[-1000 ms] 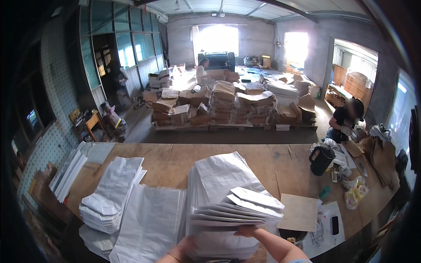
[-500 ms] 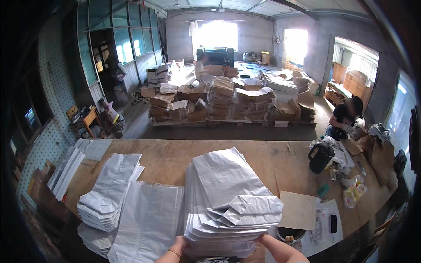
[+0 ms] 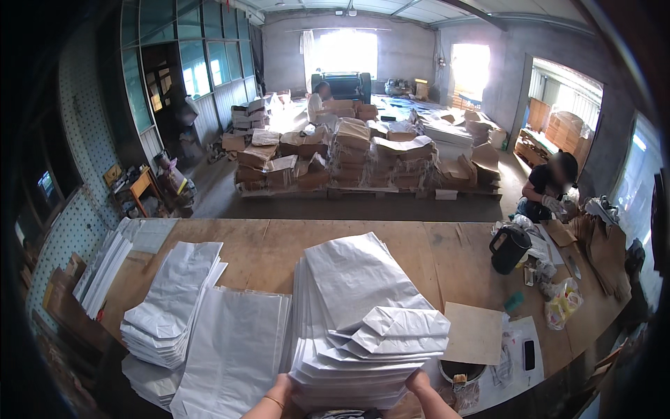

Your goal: The person folds a brown paper sheet inside a white sheet, then stacks the folded items with others on the table. The person repeatedly picks up stacks, aligns them, and places them back down.

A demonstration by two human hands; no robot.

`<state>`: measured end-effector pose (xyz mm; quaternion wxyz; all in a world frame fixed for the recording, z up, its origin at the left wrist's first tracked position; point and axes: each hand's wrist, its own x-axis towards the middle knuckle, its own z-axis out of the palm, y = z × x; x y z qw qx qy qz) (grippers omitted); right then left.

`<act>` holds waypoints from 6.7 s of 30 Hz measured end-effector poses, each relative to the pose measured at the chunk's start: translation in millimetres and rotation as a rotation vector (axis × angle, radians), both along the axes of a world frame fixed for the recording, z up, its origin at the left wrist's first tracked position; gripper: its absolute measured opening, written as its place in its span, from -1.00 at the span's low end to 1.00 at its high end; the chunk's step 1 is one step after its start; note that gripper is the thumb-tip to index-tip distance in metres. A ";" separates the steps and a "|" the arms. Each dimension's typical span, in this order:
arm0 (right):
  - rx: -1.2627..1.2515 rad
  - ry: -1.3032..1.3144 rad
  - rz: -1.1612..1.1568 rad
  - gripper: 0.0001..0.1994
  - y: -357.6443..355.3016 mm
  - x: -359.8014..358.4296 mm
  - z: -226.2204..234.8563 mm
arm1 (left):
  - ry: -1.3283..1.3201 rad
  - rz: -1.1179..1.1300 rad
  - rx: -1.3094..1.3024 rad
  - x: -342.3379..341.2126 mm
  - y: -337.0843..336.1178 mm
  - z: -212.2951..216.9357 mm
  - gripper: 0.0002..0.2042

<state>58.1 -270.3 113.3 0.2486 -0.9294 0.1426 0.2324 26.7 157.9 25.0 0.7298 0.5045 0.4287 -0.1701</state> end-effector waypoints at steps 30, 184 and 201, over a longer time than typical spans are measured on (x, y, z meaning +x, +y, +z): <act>1.736 -0.274 -1.192 -0.46 -44.4 37.5 -36.2 | -0.169 -0.113 0.023 -14.7 -19.5 48.4 -0.68; 0.299 0.251 0.941 -0.51 60.6 52.0 25.6 | -0.263 -0.441 0.123 -15.9 -21.3 93.0 -0.81; -0.054 0.252 0.825 -0.56 -24.8 -32.2 -25.9 | -0.063 -0.364 0.685 25.9 -40.8 71.6 -0.81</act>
